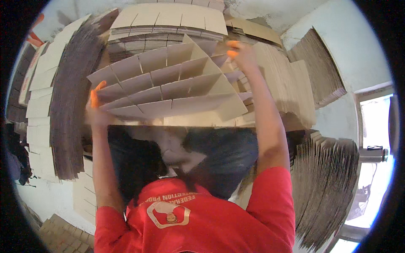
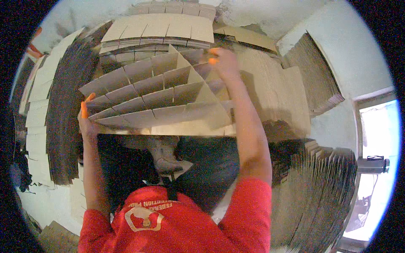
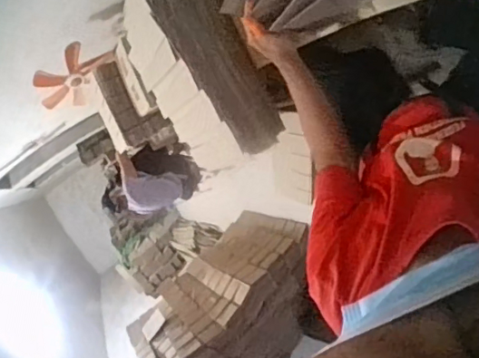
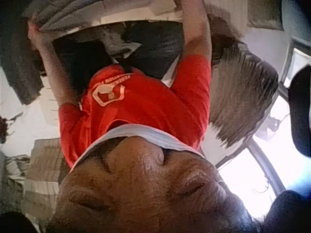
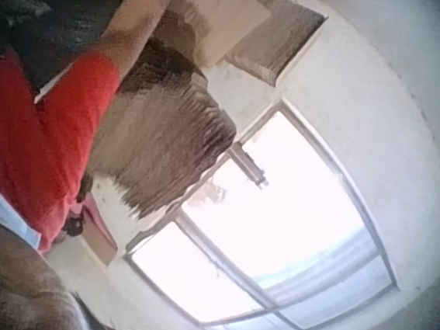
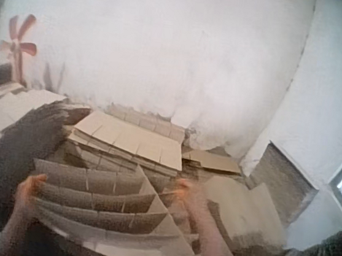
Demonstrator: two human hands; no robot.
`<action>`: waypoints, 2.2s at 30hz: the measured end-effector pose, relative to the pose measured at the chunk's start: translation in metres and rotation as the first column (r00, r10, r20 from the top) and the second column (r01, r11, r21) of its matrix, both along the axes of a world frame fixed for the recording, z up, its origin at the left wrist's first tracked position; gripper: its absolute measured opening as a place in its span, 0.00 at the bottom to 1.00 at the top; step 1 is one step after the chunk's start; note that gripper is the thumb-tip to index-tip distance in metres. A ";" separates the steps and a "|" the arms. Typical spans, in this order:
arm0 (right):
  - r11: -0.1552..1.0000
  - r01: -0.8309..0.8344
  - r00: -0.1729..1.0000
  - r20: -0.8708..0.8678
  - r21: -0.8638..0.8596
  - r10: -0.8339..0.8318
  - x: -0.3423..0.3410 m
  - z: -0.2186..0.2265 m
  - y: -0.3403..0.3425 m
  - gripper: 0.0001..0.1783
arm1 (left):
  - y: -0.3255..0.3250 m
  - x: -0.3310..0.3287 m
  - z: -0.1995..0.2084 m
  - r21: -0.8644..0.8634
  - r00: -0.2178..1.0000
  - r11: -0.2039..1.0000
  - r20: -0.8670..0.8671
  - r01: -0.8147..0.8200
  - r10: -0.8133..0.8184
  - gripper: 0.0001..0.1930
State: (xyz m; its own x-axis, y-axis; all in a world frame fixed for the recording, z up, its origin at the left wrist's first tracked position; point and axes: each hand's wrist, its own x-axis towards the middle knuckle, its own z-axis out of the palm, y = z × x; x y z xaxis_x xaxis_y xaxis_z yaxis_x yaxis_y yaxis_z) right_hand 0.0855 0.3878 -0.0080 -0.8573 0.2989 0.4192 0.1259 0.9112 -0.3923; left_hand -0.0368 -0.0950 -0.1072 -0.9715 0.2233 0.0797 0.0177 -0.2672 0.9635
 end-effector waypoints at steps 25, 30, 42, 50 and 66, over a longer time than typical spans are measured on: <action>0.719 0.643 0.746 -0.001 0.264 -0.666 0.201 -0.041 0.094 0.25 | -0.035 -0.021 -0.014 -0.357 0.955 0.891 -0.189 -0.282 0.227 0.19; 0.779 0.525 0.813 0.067 0.343 -0.578 0.196 -0.042 0.117 0.15 | -0.078 0.035 -0.050 0.024 0.997 0.998 0.054 -0.059 0.058 0.25; 0.927 0.302 0.895 -0.269 -0.220 -0.356 0.175 0.142 0.003 0.28 | 0.000 0.011 -0.020 0.427 0.961 0.872 0.026 0.239 -0.277 0.41; 0.920 -0.092 0.988 -0.146 -0.382 0.038 0.142 0.160 -0.067 0.38 | -0.055 0.030 -0.040 -0.020 0.996 0.998 0.070 -0.060 0.061 0.29; 0.926 -0.202 0.977 -0.128 -0.318 0.169 0.110 0.131 -0.074 0.40 | -0.011 0.022 -0.008 0.036 0.996 0.995 0.006 -0.091 0.091 0.25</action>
